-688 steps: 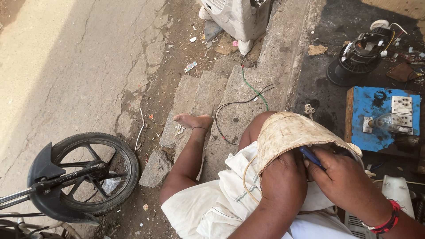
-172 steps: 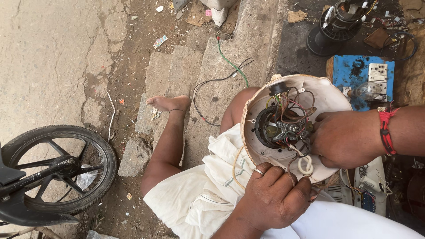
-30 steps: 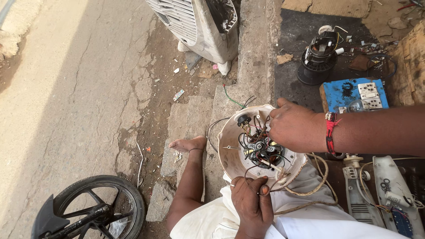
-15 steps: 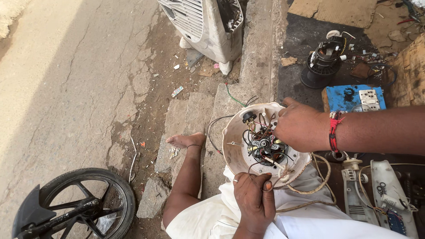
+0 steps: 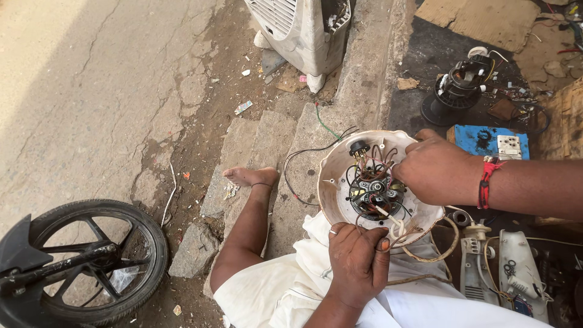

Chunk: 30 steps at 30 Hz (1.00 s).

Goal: The person sits on the ground repairing a mixer grinder, using a screwdriver to work on the motor and wiring inside the plastic housing resting in their lap. They reposition the housing, manipulate the internal wires and motor assembly, and press the housing back together around the motor.

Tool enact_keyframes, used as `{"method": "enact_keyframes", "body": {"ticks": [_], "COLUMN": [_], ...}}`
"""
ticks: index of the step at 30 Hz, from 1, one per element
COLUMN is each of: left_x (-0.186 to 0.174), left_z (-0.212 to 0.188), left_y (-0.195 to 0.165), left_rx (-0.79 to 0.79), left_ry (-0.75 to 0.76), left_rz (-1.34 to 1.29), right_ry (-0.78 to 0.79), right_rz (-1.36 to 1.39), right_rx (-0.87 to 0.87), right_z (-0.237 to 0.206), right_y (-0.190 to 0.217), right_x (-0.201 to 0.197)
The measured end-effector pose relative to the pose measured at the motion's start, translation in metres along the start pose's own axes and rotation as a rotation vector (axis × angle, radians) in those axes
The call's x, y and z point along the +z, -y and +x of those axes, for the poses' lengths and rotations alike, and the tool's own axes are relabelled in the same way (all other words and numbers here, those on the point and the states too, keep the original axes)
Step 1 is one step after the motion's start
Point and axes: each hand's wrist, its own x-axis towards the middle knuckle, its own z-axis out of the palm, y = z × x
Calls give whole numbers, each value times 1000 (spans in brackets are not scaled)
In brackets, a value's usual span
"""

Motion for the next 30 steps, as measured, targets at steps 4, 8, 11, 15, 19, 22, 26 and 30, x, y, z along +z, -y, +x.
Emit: {"method": "enact_keyframes", "body": {"ticks": [4,8,11,15,19,22,26,30], "left_x": [2,4,6,6,6,7,9,10], "left_z": [3,5,5,5,5,4,5,4], "left_y": [-3,-6,-7,-8,-9,-10,-11,-10], "left_rx": [31,36,36,37,33,42,36,36], "left_ry": [-3,3,6,-1,-8,-8,-5,-14], "left_rz": [-12,-16,-12,14,25,23,16,21], "right_ry": [-49,10,17,-38,-51,9,46,55], "right_rz": [19,54,61,105,149,131,105,49], "right_rx": [19,71,96,102,108,101,53,6], "right_z": [-2,-4,-6,-6,-7,-7,-8,-12], "right_y": [-4,-5,-5,-3,-3,-6,-12,-17], "right_x": [7,9,11,12,11,9,7,9]}}
